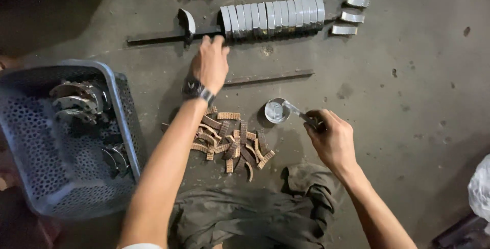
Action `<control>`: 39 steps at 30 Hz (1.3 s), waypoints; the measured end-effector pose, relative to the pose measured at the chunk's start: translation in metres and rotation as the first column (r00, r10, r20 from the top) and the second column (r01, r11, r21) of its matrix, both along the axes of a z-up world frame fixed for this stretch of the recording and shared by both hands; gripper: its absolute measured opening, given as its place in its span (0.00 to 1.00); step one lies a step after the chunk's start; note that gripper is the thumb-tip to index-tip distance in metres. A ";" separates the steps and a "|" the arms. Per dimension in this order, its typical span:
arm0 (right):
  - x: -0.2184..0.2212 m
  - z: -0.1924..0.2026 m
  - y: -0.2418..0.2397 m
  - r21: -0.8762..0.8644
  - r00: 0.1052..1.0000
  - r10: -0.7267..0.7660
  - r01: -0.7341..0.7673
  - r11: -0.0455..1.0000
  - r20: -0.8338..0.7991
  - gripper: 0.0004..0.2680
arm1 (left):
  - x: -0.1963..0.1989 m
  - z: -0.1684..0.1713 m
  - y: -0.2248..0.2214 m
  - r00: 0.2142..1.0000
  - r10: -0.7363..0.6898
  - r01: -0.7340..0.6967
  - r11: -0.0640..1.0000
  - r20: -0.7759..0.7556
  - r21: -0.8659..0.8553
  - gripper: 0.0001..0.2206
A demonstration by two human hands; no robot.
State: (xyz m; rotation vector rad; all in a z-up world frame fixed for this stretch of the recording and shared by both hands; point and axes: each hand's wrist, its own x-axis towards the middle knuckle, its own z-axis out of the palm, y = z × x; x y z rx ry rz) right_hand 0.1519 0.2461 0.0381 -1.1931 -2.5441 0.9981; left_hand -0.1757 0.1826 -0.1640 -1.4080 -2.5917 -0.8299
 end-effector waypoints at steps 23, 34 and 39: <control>0.008 -0.099 -0.017 -0.834 0.910 -0.329 0.376 0.404 0.251 0.06 | 0.152 0.052 -0.065 0.855 -0.396 0.444 0.893 0.335 -0.077 0.59; 0.030 -0.062 -0.052 -0.531 0.945 -0.324 0.252 0.809 -0.045 0.08 | 0.114 0.165 -0.169 0.921 -0.318 0.288 0.945 0.225 0.154 0.42; 0.042 -0.075 -0.057 -0.193 0.942 -0.228 0.183 0.964 -0.246 0.05 | 0.032 0.209 -0.292 0.924 0.299 -0.340 0.927 0.238 0.157 0.10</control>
